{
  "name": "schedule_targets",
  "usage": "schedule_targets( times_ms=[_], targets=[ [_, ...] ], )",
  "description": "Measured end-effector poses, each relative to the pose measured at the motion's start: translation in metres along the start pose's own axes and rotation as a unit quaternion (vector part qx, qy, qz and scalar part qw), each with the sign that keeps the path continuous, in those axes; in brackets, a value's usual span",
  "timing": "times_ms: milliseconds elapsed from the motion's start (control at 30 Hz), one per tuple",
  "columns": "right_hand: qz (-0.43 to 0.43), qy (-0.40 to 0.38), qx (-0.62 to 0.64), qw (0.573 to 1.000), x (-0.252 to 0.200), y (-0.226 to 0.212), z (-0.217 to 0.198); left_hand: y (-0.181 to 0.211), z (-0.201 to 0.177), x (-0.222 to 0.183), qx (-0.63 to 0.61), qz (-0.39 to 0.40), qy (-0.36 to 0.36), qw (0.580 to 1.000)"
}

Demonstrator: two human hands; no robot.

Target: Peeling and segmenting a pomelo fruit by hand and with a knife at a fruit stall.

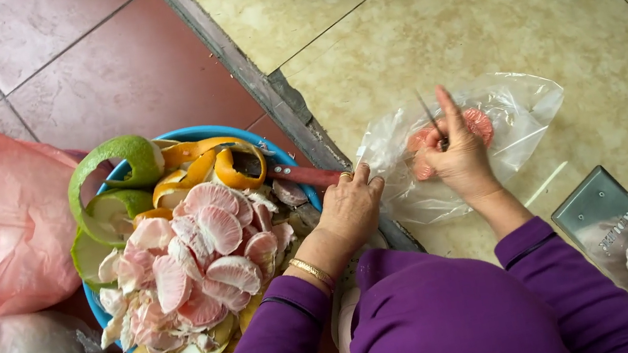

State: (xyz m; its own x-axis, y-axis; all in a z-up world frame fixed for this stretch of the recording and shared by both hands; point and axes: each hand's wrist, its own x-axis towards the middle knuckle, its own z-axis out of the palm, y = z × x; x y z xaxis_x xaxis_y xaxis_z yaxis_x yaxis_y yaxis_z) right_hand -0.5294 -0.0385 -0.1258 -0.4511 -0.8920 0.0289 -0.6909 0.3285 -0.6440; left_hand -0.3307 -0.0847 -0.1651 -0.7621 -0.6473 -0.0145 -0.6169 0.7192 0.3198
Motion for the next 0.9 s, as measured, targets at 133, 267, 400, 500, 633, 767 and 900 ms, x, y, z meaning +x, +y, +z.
schedule_targets(
  times_ms=[133, 267, 400, 500, 633, 767, 900],
  targets=[
    [-0.035, -0.012, -0.01, 0.999, -0.007, -0.021, -0.004, 0.002, 0.008, -0.003, -0.005, -0.007, 0.005, 1.0],
    [-0.019, -0.028, 0.006, 0.999, -0.006, -0.025, -0.004, 0.003, 0.001, -0.012, -0.021, -0.02, 0.005, 1.0],
    [-0.025, 0.028, 0.113, 0.993, -0.002, -0.026, -0.018, -0.002, -0.001, -0.021, -0.037, -0.024, -0.006, 0.999],
    [-0.02, 0.026, 0.13, 0.991, -0.002, -0.031, -0.027, 0.001, -0.01, -0.023, -0.057, -0.028, -0.025, 0.998],
    [-0.027, -0.054, -0.104, 0.993, -0.006, -0.03, -0.012, 0.005, -0.02, -0.025, -0.089, -0.031, -0.047, 0.994],
    [-0.075, -0.138, -0.31, 0.938, 0.017, 0.011, 0.014, 0.004, -0.013, -0.028, -0.088, -0.036, -0.055, 0.994],
    [-0.072, -0.168, -0.33, 0.926, 0.018, 0.003, 0.013, 0.004, -0.007, -0.035, -0.105, -0.035, -0.031, 0.993]
  ],
)
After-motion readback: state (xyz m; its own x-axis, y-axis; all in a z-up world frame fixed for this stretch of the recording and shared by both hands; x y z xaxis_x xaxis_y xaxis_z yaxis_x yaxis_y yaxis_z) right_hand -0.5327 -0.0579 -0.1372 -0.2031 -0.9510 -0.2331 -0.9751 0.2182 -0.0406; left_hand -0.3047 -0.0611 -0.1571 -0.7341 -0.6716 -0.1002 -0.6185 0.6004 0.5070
